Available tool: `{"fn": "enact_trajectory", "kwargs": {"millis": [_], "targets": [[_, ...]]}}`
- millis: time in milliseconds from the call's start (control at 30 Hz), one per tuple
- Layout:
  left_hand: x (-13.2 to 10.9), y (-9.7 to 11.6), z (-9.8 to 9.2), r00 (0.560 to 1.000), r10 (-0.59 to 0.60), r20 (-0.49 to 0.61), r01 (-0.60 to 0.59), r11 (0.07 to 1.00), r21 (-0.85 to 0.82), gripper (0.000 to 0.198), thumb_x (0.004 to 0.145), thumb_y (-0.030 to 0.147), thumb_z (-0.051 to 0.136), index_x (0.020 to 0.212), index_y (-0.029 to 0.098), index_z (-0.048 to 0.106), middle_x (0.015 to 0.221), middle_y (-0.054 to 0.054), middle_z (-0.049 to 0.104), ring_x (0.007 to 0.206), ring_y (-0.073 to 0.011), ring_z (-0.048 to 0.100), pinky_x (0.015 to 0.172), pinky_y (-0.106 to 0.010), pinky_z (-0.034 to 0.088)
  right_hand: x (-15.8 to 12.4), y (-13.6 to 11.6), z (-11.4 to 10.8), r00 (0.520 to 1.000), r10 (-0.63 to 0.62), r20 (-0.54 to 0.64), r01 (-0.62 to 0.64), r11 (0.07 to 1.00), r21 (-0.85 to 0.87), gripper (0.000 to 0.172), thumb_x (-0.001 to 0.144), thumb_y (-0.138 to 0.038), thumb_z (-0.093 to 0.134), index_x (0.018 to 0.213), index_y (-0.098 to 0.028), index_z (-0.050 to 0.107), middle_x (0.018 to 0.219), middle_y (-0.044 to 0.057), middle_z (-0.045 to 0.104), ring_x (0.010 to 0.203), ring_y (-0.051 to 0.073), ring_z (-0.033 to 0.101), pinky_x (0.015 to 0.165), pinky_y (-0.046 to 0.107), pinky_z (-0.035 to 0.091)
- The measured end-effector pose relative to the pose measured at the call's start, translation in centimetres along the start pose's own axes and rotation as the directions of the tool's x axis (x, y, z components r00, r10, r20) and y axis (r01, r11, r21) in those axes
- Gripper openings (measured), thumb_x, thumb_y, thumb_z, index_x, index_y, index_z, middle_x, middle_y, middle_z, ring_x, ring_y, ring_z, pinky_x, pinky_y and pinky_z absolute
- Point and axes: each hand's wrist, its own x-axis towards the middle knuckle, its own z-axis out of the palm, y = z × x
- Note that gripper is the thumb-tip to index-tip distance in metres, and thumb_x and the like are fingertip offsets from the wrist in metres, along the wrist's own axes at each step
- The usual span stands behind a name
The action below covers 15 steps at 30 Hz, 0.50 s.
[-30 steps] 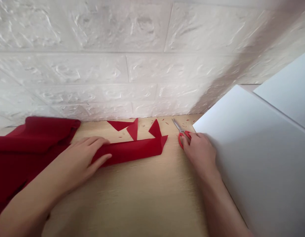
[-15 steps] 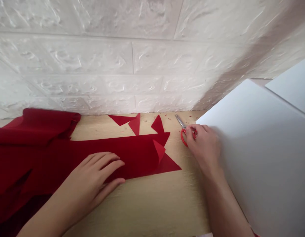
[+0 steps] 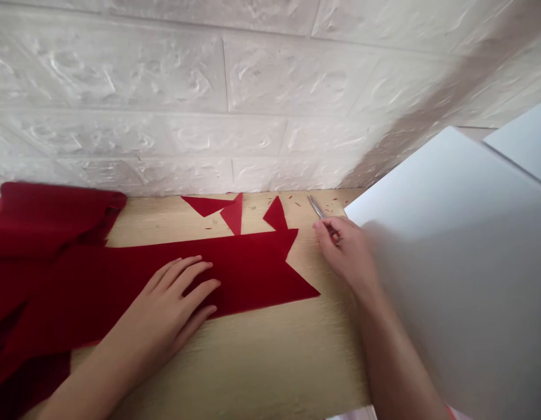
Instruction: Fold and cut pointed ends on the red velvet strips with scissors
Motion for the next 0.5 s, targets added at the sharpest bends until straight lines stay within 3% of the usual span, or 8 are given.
{"fn": "enact_trajectory", "kwargs": {"millis": [133, 233, 367, 500], "targets": [[1.5, 0.8, 0.0, 1.000, -0.002, -0.012, 0.002, 1.000, -0.013, 0.030, 0.102, 0.032, 0.050, 0.122, 0.022, 0.072, 0.135, -0.012, 0.067, 0.128, -0.0355, 0.059, 0.102, -0.058, 0.055, -0.8, -0.3, -1.0, 0.964, -0.081, 0.251, 0.071, 0.996, 0.050, 0.025, 0.100, -0.039, 0.052, 0.093, -0.023, 0.070, 0.087, 0.004, 0.073, 0.072, 0.018, 0.064, 0.065, 0.030, 0.048], [3.6, 2.4, 0.3, 0.997, 0.079, 0.008, -0.078, 0.994, -0.075, 0.030, 0.103, 0.032, 0.051, 0.124, 0.025, 0.071, 0.140, -0.010, 0.065, 0.134, -0.0330, 0.057, 0.109, -0.057, 0.052, -2.4, -0.6, -2.1, 0.920, -0.062, 0.387, 0.039, 0.997, 0.067, 0.024, 0.100, -0.041, 0.055, 0.106, -0.024, 0.070, 0.092, 0.003, 0.075, 0.068, 0.016, 0.065, 0.062, 0.029, 0.050], [5.2, 3.5, 1.7, 0.978, 0.204, 0.029, -0.200, 0.973, -0.112, 0.029, 0.101, 0.029, 0.057, 0.127, 0.028, 0.070, 0.144, -0.011, 0.063, 0.137, -0.0331, 0.056, 0.114, -0.059, 0.049, -5.0, -0.9, -3.1, 0.885, -0.041, 0.464, 0.049, 0.999, -0.006, 0.021, 0.101, -0.037, 0.055, 0.106, -0.024, 0.071, 0.100, 0.005, 0.076, 0.078, 0.018, 0.069, 0.067, 0.031, 0.054], [4.6, 3.1, 3.0, 0.974, 0.226, 0.023, -0.223, 0.970, -0.098, 0.028, 0.100, 0.025, 0.059, 0.124, 0.026, 0.072, 0.140, -0.011, 0.066, 0.135, -0.0332, 0.058, 0.112, -0.058, 0.050, -6.5, -0.9, -3.2, 0.882, -0.079, 0.465, 0.085, 0.996, 0.006, 0.017, 0.102, -0.028, 0.054, 0.105, -0.024, 0.070, 0.105, 0.006, 0.076, 0.091, 0.020, 0.072, 0.077, 0.033, 0.058]]}}
